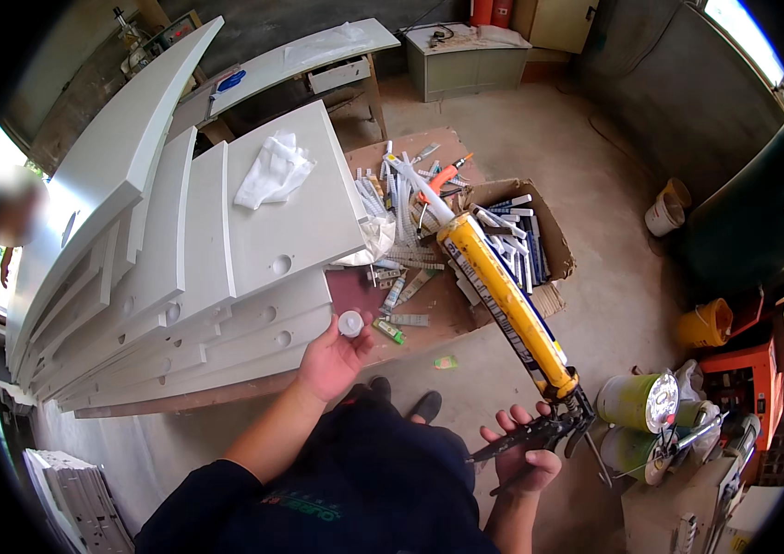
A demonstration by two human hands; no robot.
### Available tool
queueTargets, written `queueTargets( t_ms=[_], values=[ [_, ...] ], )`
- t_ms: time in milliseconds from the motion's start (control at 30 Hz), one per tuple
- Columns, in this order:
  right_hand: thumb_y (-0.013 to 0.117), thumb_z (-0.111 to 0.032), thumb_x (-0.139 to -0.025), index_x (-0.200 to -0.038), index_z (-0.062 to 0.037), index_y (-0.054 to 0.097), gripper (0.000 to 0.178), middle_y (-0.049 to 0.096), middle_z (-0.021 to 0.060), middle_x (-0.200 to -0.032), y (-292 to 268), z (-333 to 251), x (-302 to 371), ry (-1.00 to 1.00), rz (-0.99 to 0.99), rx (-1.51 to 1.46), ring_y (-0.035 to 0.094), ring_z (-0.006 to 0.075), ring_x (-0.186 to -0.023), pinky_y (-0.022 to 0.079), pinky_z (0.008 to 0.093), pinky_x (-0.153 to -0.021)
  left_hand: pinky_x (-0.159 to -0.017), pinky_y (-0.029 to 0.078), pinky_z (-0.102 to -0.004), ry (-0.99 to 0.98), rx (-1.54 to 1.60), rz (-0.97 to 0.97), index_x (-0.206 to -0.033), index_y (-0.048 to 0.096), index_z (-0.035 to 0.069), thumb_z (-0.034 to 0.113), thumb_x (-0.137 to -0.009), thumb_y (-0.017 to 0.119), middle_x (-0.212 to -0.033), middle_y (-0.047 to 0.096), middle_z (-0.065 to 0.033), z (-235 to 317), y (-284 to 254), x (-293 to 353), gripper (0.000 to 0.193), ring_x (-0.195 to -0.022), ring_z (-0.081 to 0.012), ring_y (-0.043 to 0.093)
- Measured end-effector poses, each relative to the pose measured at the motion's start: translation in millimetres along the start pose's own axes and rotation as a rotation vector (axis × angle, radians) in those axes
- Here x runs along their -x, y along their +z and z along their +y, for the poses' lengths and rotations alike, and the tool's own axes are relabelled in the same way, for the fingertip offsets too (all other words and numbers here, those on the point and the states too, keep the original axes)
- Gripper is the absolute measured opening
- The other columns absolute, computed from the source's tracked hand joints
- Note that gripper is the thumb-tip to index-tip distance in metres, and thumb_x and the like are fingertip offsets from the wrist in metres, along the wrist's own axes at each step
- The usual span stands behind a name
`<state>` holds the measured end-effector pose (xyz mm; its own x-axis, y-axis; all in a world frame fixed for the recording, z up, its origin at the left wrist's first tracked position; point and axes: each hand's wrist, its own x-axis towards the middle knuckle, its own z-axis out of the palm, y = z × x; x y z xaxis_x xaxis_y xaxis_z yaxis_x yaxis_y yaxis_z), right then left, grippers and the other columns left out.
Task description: The person applies adhesive into pre-drilled holes on white furniture panels using a caulking gun. They then insert small white plastic plugs into the holes to secure them. The person handles multiple panels, stacking them and moving them within the workshop.
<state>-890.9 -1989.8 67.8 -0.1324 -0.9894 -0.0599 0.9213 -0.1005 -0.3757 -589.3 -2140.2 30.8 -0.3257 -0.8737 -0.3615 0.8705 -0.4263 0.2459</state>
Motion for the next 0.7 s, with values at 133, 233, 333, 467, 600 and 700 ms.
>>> queueTargets(
  t_ms=[133, 233, 333, 467, 600, 700],
  values=[
    [0.053, -0.009, -0.064, -0.141, -0.0127, 0.040, 0.079, 0.050, 0.0191, -0.140, -17, 35, -30, 0.123, -0.020, 0.034, 0.039, 0.0378, -0.137, 0.034, 0.0680, -0.105, -0.097, 0.050, -0.0404, 0.108, -0.044, 0.097, -0.123, 0.053, 0.002, 0.029, -0.102, 0.048, -0.121, 0.060, -0.0169, 11, -18, 55, 0.034, -0.105, -0.0259, 0.061],
    [0.054, -0.009, -0.062, -0.141, -0.0145, 0.042, 0.079, 0.050, 0.0169, -0.141, -37, 60, -53, 0.177, -0.034, -0.019, 0.037, 0.0359, -0.138, 0.029, 0.0662, -0.109, -0.096, 0.049, -0.0395, 0.190, -0.083, 0.170, -0.123, 0.054, 0.002, 0.029, -0.102, 0.048, -0.121, 0.060, -0.0164, 15, -24, 95, 0.034, -0.104, -0.0251, 0.062],
    [0.052, -0.007, -0.062, -0.142, -0.0135, 0.040, 0.081, 0.047, 0.0173, -0.144, -66, 89, -79, 0.208, -0.077, -0.088, 0.031, 0.0359, -0.142, 0.018, 0.0677, -0.112, -0.096, 0.049, -0.0386, 0.261, -0.119, 0.268, -0.122, 0.054, 0.003, 0.030, -0.102, 0.048, -0.121, 0.060, -0.0154, 16, -38, 128, 0.034, -0.102, -0.0242, 0.062],
    [0.055, -0.006, -0.062, -0.139, -0.0151, 0.047, 0.078, 0.048, 0.0161, -0.144, -85, 125, -110, 0.225, -0.033, -0.180, 0.031, 0.0348, -0.141, 0.020, 0.0659, -0.113, -0.094, 0.050, -0.0382, 0.295, -0.104, 0.322, -0.120, 0.054, 0.003, 0.030, -0.102, 0.048, -0.120, 0.061, -0.0142, 19, -52, 150, 0.034, -0.100, -0.0242, 0.061],
    [0.055, -0.006, -0.065, -0.137, -0.0157, 0.049, 0.073, 0.048, 0.0148, -0.144, -99, 161, -134, 0.228, -0.040, -0.227, 0.033, 0.0353, -0.140, 0.020, 0.0652, -0.114, -0.094, 0.050, -0.0386, 0.284, -0.069, 0.321, -0.121, 0.054, 0.003, 0.032, -0.102, 0.046, -0.120, 0.060, -0.0142, 29, -56, 161, 0.035, -0.100, -0.0249, 0.061],
    [0.054, -0.004, -0.067, -0.138, -0.0163, 0.047, 0.073, 0.047, 0.0156, -0.144, -105, 190, -148, 0.240, -0.055, -0.250, 0.033, 0.0353, -0.140, 0.019, 0.0651, -0.114, -0.094, 0.050, -0.0391, 0.276, -0.054, 0.301, -0.121, 0.054, 0.003, 0.032, -0.102, 0.045, -0.120, 0.060, -0.0147, 44, -65, 174, 0.036, -0.100, -0.0253, 0.061]
  ],
)
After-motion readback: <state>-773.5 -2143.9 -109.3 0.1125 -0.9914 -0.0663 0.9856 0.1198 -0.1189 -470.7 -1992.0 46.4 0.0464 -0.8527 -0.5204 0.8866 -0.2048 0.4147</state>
